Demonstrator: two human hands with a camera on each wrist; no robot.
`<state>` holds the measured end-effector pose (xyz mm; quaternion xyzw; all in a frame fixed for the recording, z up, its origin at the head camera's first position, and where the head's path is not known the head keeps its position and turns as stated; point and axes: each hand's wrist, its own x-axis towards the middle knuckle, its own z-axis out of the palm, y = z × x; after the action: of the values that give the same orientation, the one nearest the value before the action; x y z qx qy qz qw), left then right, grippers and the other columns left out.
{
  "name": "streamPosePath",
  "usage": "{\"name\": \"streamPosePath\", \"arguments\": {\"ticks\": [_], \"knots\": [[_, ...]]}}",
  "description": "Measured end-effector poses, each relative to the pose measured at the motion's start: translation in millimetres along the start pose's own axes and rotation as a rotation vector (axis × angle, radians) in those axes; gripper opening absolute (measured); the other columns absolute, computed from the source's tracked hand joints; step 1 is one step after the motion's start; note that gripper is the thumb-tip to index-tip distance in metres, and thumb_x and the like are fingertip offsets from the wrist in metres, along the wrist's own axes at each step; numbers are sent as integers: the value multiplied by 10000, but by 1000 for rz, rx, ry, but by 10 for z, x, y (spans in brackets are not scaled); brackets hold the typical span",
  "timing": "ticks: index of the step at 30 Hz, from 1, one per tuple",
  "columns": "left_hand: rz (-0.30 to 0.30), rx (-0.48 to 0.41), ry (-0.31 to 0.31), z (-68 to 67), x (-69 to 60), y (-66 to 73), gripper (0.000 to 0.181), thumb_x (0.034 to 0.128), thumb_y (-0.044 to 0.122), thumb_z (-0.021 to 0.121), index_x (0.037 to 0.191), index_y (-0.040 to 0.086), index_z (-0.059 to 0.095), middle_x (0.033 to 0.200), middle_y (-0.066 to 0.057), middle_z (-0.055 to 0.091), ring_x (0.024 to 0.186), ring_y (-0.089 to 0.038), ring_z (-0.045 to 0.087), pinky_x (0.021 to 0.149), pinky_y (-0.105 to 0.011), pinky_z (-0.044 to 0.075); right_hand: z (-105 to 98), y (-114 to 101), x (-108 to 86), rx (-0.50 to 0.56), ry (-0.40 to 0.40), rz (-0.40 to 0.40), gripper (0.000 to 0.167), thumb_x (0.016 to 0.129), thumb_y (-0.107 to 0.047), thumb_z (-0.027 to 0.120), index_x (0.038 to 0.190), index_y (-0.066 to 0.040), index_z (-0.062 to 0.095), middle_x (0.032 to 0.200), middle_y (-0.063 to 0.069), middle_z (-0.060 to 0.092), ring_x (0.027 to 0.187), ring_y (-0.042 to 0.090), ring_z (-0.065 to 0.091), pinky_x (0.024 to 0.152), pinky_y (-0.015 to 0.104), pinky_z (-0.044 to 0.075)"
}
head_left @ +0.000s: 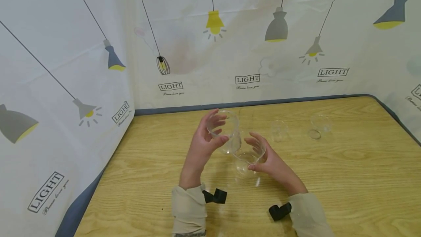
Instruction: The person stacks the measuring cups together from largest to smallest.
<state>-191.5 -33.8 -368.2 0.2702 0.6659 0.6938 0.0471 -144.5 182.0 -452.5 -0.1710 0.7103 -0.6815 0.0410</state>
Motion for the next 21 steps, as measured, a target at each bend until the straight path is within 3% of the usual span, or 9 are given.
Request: {"name": "streamPosePath", "arguments": {"ticks": [5,13,17,21], "knots": [[0,12,-12,27,-4,36,668,764,276,707,1335,270,360,1279,-52,473,1181,-247,416,974,-449,309,9,-21,-5,6,-3,0,863,763,-31,685,1419,-169,141,1410,170,252,1314,307,166,1025,540,89],[2,18,-31,123,-33,226,643,789,191,686,1340,200,355,1289,-128,452,1182,-292,407,974,-478,295,10,-14,-9,16,-10,3,869,773,-24,673,1425,-133,109,1420,152,243,1316,326,147,1012,566,85],[7,17,-36,152,-29,238,661,778,224,698,1340,191,352,1287,-127,455,1179,-292,410,976,-471,297,9,-11,-9,7,-6,2,870,769,-13,672,1424,-116,109,1409,149,260,1312,331,157,1014,560,92],[11,8,-40,168,-10,177,654,783,122,686,1338,217,354,1283,-100,464,1172,-262,421,974,-463,303,11,-25,-12,-6,3,20,861,769,-66,689,1422,-146,135,1410,131,267,1316,307,168,1020,548,98]]}}
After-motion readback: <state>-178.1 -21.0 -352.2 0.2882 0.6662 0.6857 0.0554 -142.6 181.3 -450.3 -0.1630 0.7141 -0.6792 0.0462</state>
